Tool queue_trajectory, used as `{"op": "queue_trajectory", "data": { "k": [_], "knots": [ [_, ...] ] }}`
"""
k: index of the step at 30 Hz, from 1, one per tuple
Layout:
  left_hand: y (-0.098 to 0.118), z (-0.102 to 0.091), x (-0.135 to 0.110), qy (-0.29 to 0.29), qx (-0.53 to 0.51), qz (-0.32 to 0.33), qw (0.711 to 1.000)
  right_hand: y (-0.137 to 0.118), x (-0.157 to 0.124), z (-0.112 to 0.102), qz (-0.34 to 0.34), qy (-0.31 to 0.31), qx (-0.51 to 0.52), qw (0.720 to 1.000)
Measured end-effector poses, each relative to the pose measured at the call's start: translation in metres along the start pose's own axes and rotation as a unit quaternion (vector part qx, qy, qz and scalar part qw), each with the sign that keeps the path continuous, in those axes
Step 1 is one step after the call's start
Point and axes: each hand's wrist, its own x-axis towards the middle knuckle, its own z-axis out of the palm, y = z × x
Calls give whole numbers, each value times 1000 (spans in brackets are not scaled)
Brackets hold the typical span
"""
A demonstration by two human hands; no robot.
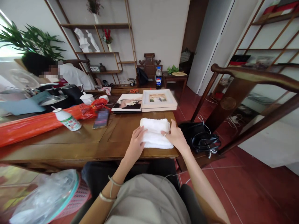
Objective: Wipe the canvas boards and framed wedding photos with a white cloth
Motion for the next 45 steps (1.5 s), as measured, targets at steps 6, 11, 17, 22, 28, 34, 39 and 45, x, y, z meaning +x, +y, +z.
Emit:
{"op": "queue_trajectory", "data": {
  "k": [6,11,17,22,28,34,39,45],
  "knots": [
    [15,0,7,-60,72,34,995,15,9,-9,-62,105,131,984],
    [21,-5,6,-93,84,-21,992,30,4,-4,-51,45,181,981],
    [9,-6,2,-63,-41,9,997,32,2,-2,-35,21,232,972],
    [0,-8,1,-56,-99,9,993,2,-30,-13,-276,135,-11,951],
    [4,-9,9,0,-149,-20,989,-28,-59,12,-388,48,-199,898],
    [14,-24,32,-43,-157,-1,987,-26,-31,25,-356,41,-279,891],
    [-19,-49,103,-127,-202,-76,968,-4,-8,14,-320,9,-301,898],
    [-58,-39,202,-102,84,-212,968,-6,0,-22,-351,-63,-100,929]
  ]
}}
